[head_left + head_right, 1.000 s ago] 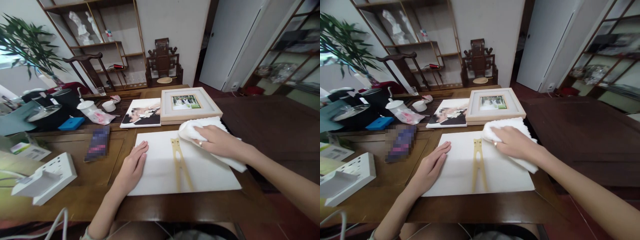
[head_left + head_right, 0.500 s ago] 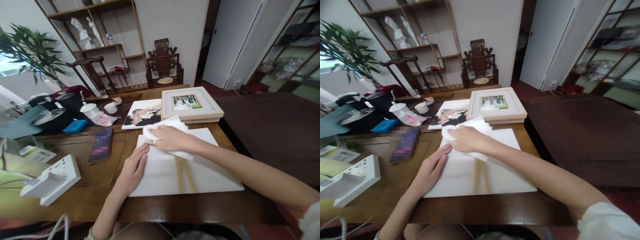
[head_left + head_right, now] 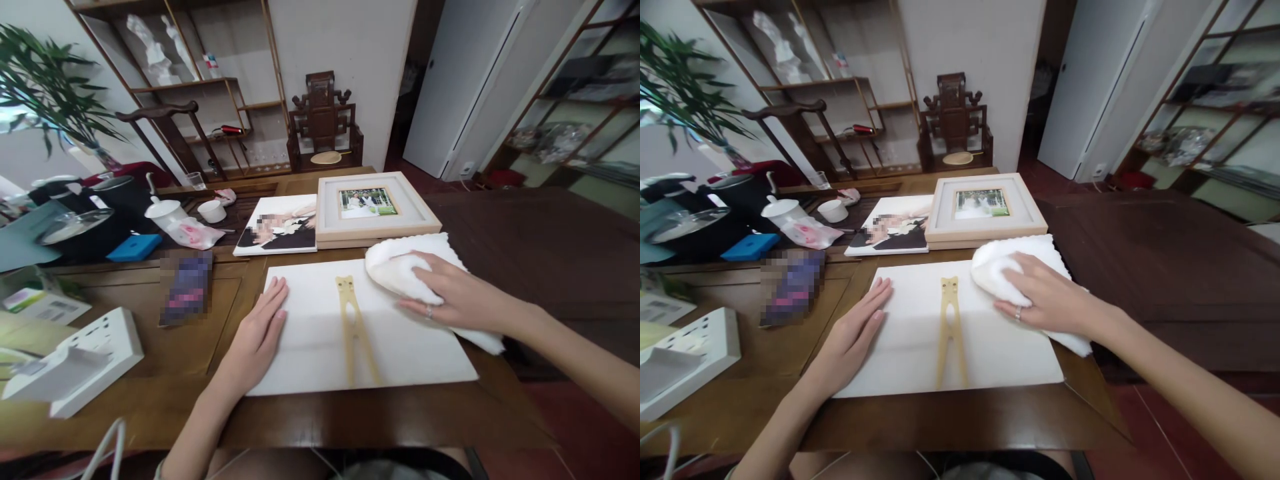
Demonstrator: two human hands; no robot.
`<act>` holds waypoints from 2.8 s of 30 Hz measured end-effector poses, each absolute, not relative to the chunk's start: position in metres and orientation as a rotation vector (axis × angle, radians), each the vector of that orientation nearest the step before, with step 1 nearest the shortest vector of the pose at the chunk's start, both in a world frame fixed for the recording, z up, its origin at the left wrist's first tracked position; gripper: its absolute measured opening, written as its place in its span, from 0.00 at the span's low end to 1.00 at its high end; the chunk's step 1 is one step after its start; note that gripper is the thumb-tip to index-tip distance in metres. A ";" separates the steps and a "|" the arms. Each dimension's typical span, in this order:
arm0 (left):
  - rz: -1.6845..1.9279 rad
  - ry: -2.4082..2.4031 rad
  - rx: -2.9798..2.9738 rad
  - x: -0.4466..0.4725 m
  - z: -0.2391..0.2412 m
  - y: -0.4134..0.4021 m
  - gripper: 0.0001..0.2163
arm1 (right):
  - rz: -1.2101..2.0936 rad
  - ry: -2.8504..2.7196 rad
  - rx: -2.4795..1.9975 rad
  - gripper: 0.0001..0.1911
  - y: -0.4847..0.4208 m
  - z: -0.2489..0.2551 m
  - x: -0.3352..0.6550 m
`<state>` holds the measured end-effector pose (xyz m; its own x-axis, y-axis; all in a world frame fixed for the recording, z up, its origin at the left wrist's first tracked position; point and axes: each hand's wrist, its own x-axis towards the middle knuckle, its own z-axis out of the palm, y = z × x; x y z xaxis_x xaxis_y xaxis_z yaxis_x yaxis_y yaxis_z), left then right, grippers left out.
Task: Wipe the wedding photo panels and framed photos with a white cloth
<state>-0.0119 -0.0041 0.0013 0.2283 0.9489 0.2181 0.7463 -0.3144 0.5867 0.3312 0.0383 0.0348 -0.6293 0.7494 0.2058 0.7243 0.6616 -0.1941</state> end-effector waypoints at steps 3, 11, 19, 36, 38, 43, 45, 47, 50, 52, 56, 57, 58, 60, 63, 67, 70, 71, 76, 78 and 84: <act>0.732 1.596 2.141 -0.013 0.000 -0.004 0.23 | 0.028 -2.707 -0.861 0.03 0.044 0.024 0.319; 0.680 1.621 2.156 -0.011 -0.001 -0.004 0.23 | 0.100 -2.802 -0.745 0.16 0.024 0.024 0.314; 0.690 1.619 2.165 -0.011 -0.001 -0.003 0.23 | 0.292 -2.824 -0.568 0.12 -0.050 0.042 0.323; 0.667 1.622 2.129 -0.012 0.003 -0.004 0.23 | 0.160 -2.703 -0.957 0.13 0.009 0.032 0.308; 0.667 1.626 2.127 -0.011 0.003 -0.004 0.23 | 0.274 -2.746 -0.901 0.16 -0.020 0.042 0.311; 0.677 1.628 2.119 -0.011 0.002 -0.004 0.23 | 0.412 -2.748 -1.002 0.25 -0.057 0.053 0.315; 0.681 1.623 2.120 -0.011 0.002 -0.004 0.23 | 0.429 -2.706 -1.103 0.25 -0.047 0.051 0.312; 0.683 1.621 2.120 -0.011 0.003 -0.004 0.23 | 0.430 -2.642 -1.192 0.18 -0.026 0.048 0.305; 0.686 1.619 2.116 -0.011 0.002 -0.004 0.23 | 0.371 -2.506 -1.336 0.17 0.012 0.041 0.289; 0.700 1.608 2.118 -0.012 0.002 -0.004 0.23 | 0.294 -2.453 -1.392 0.18 0.032 0.036 0.277; 0.735 1.589 2.123 -0.013 0.001 -0.004 0.22 | 0.147 -2.476 -1.310 0.11 0.047 0.028 0.260; 0.739 1.588 2.122 -0.013 0.001 -0.004 0.21 | 0.139 -2.506 -1.243 0.11 0.044 0.026 0.258; 0.740 1.589 2.120 -0.013 0.001 -0.004 0.21 | 0.140 -2.542 -1.161 0.14 0.039 0.025 0.258; 0.733 1.592 2.115 -0.013 0.001 -0.004 0.21 | 0.163 -2.628 -0.969 0.17 0.023 0.024 0.259; 0.725 1.606 2.104 -0.013 0.000 -0.004 0.21 | 0.270 -2.745 -0.693 0.13 -0.010 0.028 0.265; 0.735 1.595 2.121 -0.012 0.000 -0.003 0.21 | 0.385 -2.821 -0.433 0.05 -0.041 0.037 0.272; 0.727 1.593 2.127 -0.012 -0.001 -0.003 0.22 | 0.444 -2.828 -0.508 0.09 -0.038 0.038 0.272; 0.724 1.593 2.126 -0.012 -0.001 -0.003 0.22 | 0.456 -2.813 -0.578 0.12 -0.032 0.038 0.271; 0.724 1.594 2.116 -0.012 0.001 -0.004 0.23 | 0.414 -2.683 -0.916 0.19 0.022 0.031 0.251; 0.719 1.598 2.113 -0.013 0.001 -0.004 0.22 | 0.392 -2.669 -1.026 0.20 0.043 0.031 0.240; 0.729 1.583 2.119 -0.013 0.000 -0.003 0.22 | 0.338 -2.743 -1.056 0.25 0.039 0.037 0.223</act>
